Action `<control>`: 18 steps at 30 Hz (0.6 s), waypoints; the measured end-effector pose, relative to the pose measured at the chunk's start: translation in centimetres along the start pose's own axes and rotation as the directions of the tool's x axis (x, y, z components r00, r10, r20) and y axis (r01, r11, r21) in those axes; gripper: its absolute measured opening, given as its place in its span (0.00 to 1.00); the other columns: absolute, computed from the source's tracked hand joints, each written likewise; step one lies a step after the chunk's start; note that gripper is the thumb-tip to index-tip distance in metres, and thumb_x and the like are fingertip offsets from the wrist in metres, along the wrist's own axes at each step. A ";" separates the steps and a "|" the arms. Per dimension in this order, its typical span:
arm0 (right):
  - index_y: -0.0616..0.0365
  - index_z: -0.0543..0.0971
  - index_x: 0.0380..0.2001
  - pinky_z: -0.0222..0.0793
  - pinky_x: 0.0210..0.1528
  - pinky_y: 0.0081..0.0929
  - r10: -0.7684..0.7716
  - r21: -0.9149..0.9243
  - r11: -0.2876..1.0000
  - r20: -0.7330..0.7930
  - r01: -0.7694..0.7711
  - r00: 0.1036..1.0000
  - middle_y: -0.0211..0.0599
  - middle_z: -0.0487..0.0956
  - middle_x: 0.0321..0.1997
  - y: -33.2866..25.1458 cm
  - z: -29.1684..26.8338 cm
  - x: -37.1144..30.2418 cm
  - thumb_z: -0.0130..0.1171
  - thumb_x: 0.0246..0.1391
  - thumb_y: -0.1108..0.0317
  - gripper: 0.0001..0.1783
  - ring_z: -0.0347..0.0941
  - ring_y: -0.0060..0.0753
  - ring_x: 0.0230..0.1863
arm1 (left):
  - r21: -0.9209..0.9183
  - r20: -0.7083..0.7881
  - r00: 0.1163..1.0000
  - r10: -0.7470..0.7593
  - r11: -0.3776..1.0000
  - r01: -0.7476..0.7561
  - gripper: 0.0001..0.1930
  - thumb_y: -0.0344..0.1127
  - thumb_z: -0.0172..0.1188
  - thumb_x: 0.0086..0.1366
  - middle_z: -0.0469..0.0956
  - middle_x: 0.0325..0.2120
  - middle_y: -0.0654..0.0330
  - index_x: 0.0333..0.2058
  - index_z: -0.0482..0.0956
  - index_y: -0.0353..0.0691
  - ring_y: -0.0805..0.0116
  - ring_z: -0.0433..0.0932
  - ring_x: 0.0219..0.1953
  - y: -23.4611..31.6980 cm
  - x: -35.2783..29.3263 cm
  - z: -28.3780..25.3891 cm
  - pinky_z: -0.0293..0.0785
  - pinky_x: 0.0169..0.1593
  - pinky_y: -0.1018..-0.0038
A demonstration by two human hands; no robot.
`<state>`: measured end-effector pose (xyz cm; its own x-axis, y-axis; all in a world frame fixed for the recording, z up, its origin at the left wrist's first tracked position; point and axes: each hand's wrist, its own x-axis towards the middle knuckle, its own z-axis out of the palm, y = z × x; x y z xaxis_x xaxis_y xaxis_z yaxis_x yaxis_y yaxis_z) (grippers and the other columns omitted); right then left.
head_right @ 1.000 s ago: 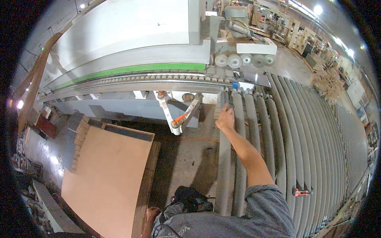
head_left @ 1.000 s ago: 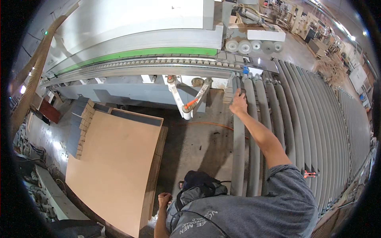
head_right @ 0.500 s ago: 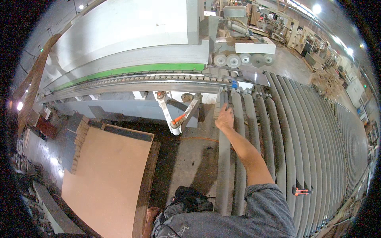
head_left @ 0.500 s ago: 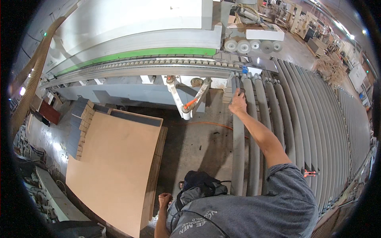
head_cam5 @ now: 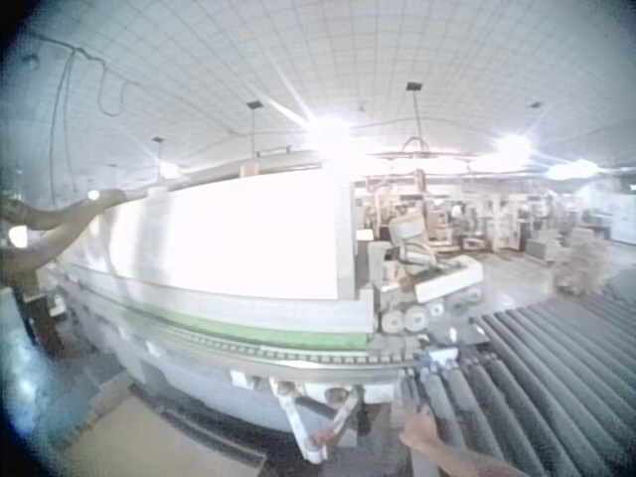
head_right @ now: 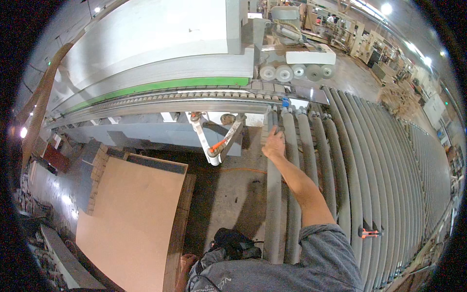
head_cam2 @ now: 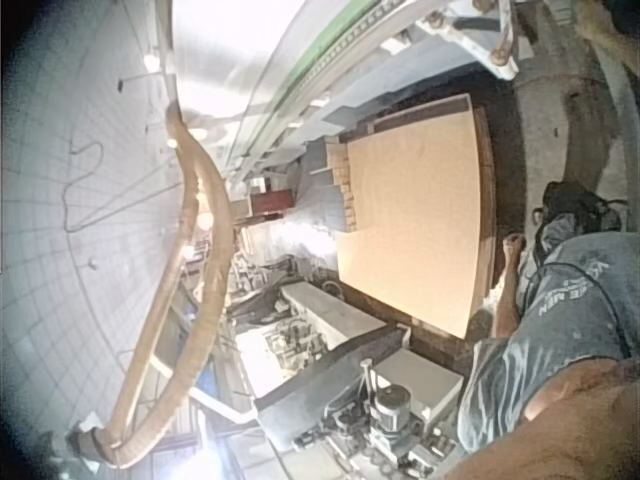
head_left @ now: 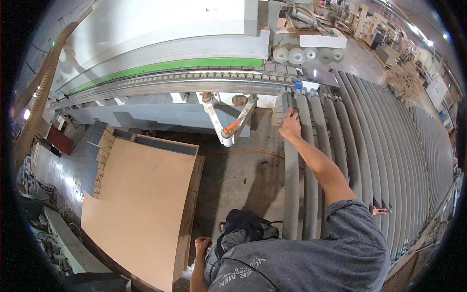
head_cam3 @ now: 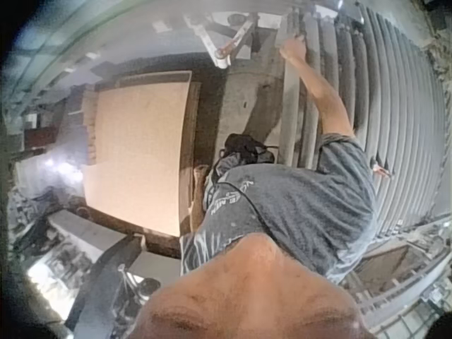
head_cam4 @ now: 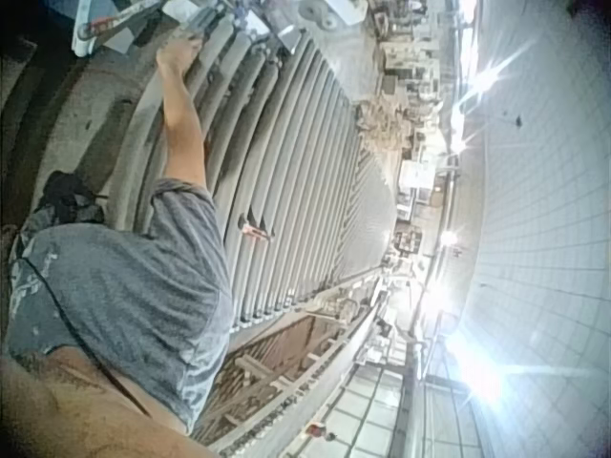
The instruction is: The person removes wooden panels from a conveyor machine and stacks them onto a board by hand.
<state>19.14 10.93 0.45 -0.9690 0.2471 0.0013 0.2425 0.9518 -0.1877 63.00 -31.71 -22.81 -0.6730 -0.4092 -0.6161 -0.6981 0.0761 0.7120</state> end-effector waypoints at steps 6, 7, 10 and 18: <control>0.65 0.43 0.68 0.72 0.55 0.41 0.036 0.007 0.999 -0.002 -0.036 0.999 0.64 0.60 0.60 0.0 0.5 0.6 0.69 0.41 0.68 0.58 0.66 0.60 0.58 | 0.113 0.041 0.998 0.045 0.992 -0.049 0.12 0.34 0.61 0.50 0.81 0.20 0.55 0.28 0.83 0.30 0.70 0.80 0.22 -2.2 1.4 -0.2 0.76 0.28 0.74; 0.64 0.43 0.68 0.72 0.56 0.42 0.042 0.028 0.999 0.027 -0.043 0.999 0.64 0.59 0.61 0.1 0.4 0.6 0.69 0.41 0.68 0.58 0.66 0.60 0.59 | 0.163 0.031 1.000 0.004 0.987 -0.009 0.13 0.36 0.61 0.50 0.81 0.20 0.56 0.28 0.84 0.31 0.70 0.80 0.22 -2.4 1.5 -0.2 0.77 0.29 0.74; 0.63 0.41 0.69 0.71 0.57 0.43 0.057 0.053 0.997 0.040 -0.059 0.998 0.65 0.55 0.65 -0.4 0.1 0.4 0.68 0.42 0.69 0.58 0.64 0.61 0.61 | -0.011 -0.012 0.999 -0.044 0.999 0.044 0.11 0.35 0.61 0.50 0.81 0.19 0.56 0.26 0.84 0.31 0.71 0.79 0.22 -2.9 1.5 -0.1 0.77 0.29 0.75; 0.58 0.40 0.70 0.69 0.59 0.45 0.057 0.070 0.996 0.032 -0.059 0.998 0.64 0.52 0.68 0.3 1.2 1.0 0.67 0.45 0.71 0.57 0.60 0.64 0.64 | -0.003 0.014 0.997 -0.080 0.997 0.080 0.10 0.35 0.60 0.49 0.80 0.18 0.57 0.24 0.83 0.32 0.71 0.78 0.20 -3.9 2.1 0.3 0.76 0.28 0.74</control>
<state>18.22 11.21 -0.74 -0.9547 0.2947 -0.0403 0.2950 0.9206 -0.2558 64.20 -32.60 -26.95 -0.6181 -0.4016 -0.6758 -0.7491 0.0404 0.6612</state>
